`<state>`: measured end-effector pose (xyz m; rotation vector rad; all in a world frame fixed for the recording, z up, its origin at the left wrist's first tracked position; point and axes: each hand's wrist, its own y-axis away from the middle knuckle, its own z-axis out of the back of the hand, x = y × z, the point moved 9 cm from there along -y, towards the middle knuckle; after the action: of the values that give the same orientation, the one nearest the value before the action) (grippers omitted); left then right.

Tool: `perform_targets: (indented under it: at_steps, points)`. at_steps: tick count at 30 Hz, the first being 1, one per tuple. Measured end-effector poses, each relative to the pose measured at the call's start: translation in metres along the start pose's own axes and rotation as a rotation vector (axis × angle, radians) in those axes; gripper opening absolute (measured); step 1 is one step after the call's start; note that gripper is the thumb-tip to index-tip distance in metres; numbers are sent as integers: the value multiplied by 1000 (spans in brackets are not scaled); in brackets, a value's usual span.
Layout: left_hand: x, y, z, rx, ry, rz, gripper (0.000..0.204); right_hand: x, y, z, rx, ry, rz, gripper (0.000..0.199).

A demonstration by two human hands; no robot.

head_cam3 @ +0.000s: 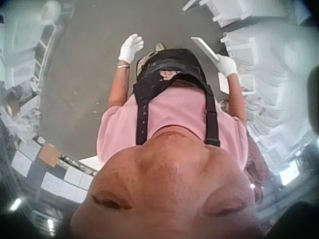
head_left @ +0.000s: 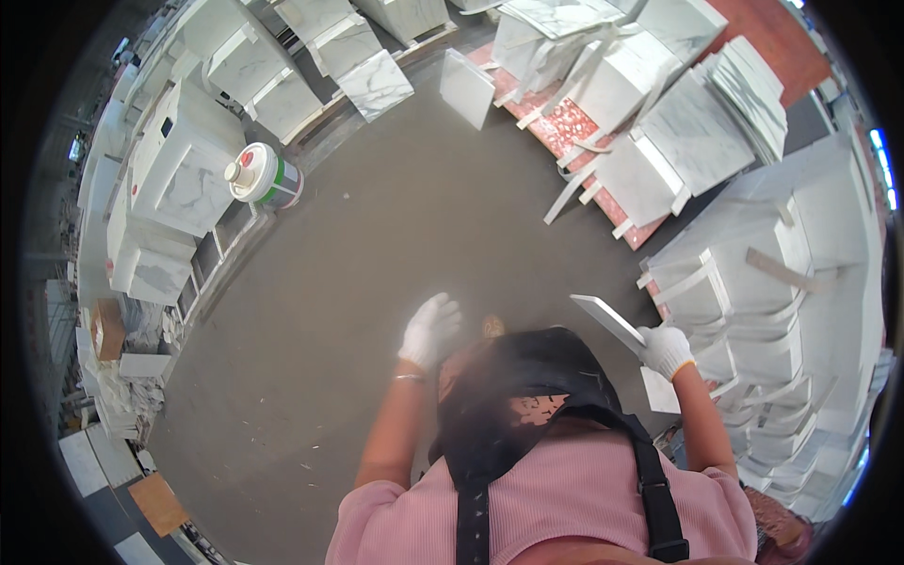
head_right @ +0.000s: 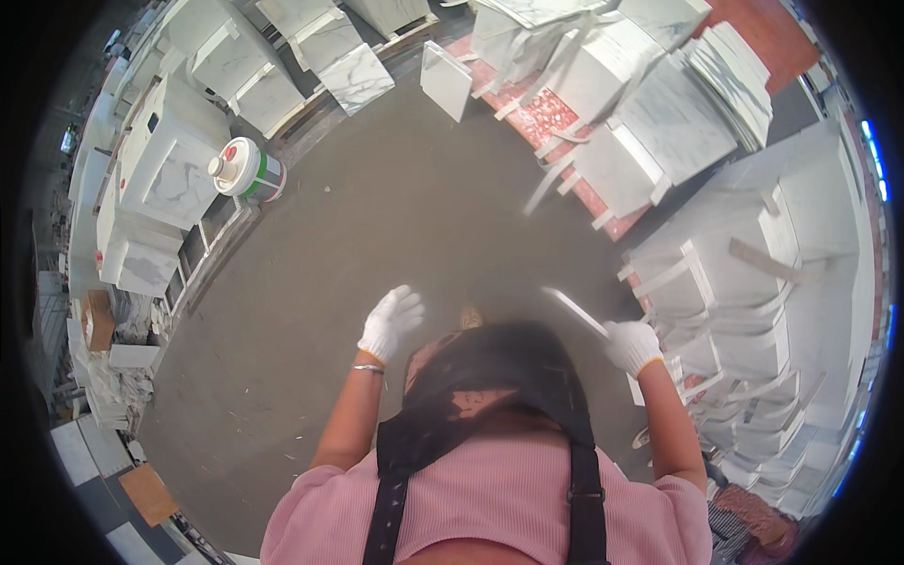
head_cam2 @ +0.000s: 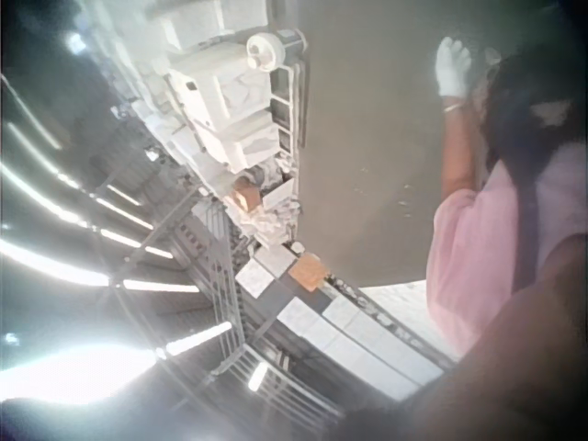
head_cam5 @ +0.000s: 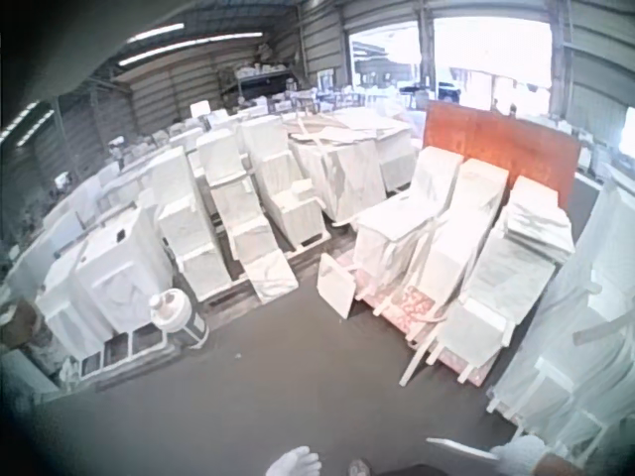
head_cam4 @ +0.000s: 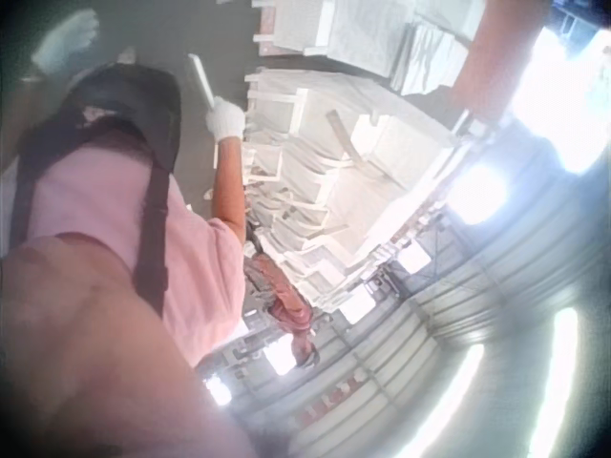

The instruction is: The person repeatedly picks up white square tiles from stacks and places them onto a floor area, aligning them with previously laid tiles. The person wears gloves and moves between stacks and the floor to continue laying tiles.

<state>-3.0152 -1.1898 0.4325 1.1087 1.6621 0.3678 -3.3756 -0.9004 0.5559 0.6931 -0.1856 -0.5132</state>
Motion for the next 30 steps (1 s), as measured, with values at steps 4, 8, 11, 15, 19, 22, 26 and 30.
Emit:
perform_targets:
  at_steps: [4, 8, 11, 15, 19, 22, 26, 30]
  points:
    - [-55, -23, 36, -138, -53, 2, 62, -51, -48, -12, 37, -35, -154, 27]
    - [-82, -61, 59, -211, -176, 61, 60, -84, -112, -26, 119, -96, -184, 33]
    - [-123, -93, 68, -242, -588, -29, 54, -82, -175, -11, 101, -102, -87, 34]
    - [-154, -148, 51, -281, -787, 104, 53, -53, -231, 24, 99, -166, -15, 26]
    - [-179, -238, -26, -53, -721, 253, 51, -37, -248, 72, 105, -327, -119, 23]
    - [-205, -303, -86, 121, -849, 321, 49, -31, -227, 124, -132, -498, -217, 21]
    - [-226, -375, -148, 265, -1105, 363, 48, -7, -147, 134, -304, -819, -443, 26]
    - [-235, -435, -188, 383, -1266, 403, 46, 33, -38, 122, -419, -1072, -807, 35]
